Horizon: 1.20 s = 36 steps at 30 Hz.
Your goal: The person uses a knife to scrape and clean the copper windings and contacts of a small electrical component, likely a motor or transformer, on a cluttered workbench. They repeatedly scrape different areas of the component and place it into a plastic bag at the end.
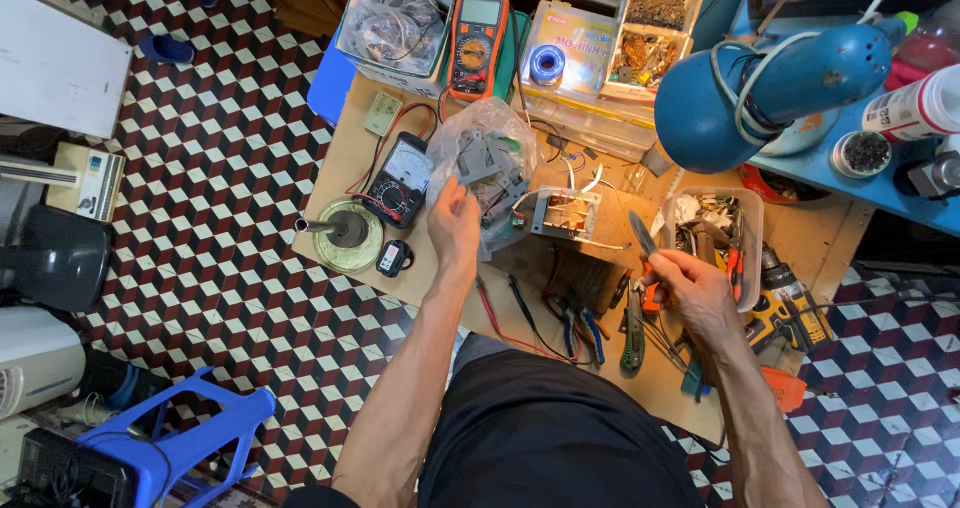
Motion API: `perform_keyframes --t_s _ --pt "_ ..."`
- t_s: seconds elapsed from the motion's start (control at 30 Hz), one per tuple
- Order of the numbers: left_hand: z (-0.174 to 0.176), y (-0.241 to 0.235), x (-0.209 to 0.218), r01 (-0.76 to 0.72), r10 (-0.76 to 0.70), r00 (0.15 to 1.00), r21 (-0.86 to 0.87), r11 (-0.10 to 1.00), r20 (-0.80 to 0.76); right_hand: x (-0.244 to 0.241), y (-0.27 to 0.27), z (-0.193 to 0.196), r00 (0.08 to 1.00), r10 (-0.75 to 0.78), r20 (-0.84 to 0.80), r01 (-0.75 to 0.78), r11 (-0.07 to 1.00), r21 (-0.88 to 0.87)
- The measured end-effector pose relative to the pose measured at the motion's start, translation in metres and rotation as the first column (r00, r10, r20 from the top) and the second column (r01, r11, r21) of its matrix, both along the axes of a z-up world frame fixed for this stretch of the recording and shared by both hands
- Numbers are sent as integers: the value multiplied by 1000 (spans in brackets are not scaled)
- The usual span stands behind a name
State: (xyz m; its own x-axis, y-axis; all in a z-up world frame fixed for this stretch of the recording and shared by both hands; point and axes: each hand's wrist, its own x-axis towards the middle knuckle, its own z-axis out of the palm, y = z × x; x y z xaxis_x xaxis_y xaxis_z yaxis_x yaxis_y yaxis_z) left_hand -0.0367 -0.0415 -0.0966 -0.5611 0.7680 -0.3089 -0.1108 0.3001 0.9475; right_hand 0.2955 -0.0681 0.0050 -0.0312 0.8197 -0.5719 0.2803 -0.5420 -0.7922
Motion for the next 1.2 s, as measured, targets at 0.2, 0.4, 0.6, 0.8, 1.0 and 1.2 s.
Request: perform_keyframes --t_s 0.2,0.4,0.6,0.8,1.0,1.2 --pt "57 -33 41 476 -410 756 -1 879 -510 -35 20 22 984 31 174 -54 990 130" --pt "52 -23 61 387 -398 884 -95 917 -246 -52 42 10 947 156 282 -191 976 103" --pt "33 -17 53 412 -423 848 -105 905 -320 -25 23 -5 926 189 328 -213 976 38" --pt "37 -10 44 414 -429 901 -160 896 -69 -7 -1 -6 842 323 431 -402 910 104" --pt "83 -26 62 524 -419 660 -19 852 -624 -15 10 5 759 437 482 -462 884 -72" --pt "113 -17 64 638 -285 466 95 764 -838 -15 19 6 729 411 547 -571 806 156"
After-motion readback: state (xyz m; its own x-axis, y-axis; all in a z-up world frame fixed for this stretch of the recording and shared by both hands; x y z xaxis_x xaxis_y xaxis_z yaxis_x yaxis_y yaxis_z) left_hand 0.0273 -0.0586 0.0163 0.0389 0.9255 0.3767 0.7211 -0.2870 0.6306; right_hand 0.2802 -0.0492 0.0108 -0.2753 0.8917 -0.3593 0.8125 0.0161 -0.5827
